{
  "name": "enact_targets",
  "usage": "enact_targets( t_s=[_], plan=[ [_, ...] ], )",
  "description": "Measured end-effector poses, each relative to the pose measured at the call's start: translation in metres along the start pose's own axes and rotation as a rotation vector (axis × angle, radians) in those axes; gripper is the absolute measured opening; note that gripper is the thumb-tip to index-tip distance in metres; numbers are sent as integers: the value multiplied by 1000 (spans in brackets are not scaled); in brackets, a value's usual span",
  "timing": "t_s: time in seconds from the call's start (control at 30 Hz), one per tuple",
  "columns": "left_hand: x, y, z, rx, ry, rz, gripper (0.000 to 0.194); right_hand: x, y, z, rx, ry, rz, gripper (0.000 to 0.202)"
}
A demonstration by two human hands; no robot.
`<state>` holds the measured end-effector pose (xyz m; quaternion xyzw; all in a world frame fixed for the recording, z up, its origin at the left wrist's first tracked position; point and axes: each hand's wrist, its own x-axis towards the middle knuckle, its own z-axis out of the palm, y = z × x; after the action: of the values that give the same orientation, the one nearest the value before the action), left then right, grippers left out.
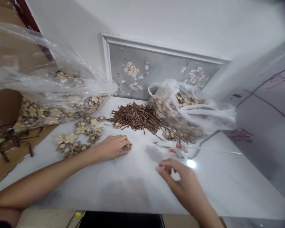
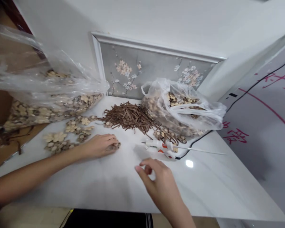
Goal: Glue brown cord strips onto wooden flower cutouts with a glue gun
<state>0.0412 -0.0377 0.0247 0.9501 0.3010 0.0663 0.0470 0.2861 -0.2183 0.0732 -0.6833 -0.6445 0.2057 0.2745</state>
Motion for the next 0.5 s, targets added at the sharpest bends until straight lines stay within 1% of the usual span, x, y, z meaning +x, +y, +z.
enact_targets(
  t_s=[0.03,0.07,0.1,0.17,0.23,0.3,0.37,0.43,0.5],
  plan=[
    [14,0,1,-39,-3,41,33,8,-8,5,-9,-40,-42,27],
    [27,-3,1,-67,16,48,40,16,-15,10,-24,-85,-87,24],
    [41,-9,0,-80,54,25,44,25,-20,16,-42,-129,-128,21],
    [65,-22,-2,-73,140,-53,39,41,-25,28,-74,-200,-213,19],
    [85,-37,-2,-62,188,-116,33,56,-28,37,-113,-225,-277,17],
    [97,-50,-2,-69,225,-165,29,70,-28,41,-134,-196,-325,15],
    [102,-61,-2,-90,286,-223,27,82,-27,41,-108,-112,-352,15],
    [98,-69,-3,-121,364,-281,26,91,-23,40,-48,3,-352,18],
    [87,-74,-5,-162,431,-318,30,95,-17,40,11,103,-349,26]
  ],
)
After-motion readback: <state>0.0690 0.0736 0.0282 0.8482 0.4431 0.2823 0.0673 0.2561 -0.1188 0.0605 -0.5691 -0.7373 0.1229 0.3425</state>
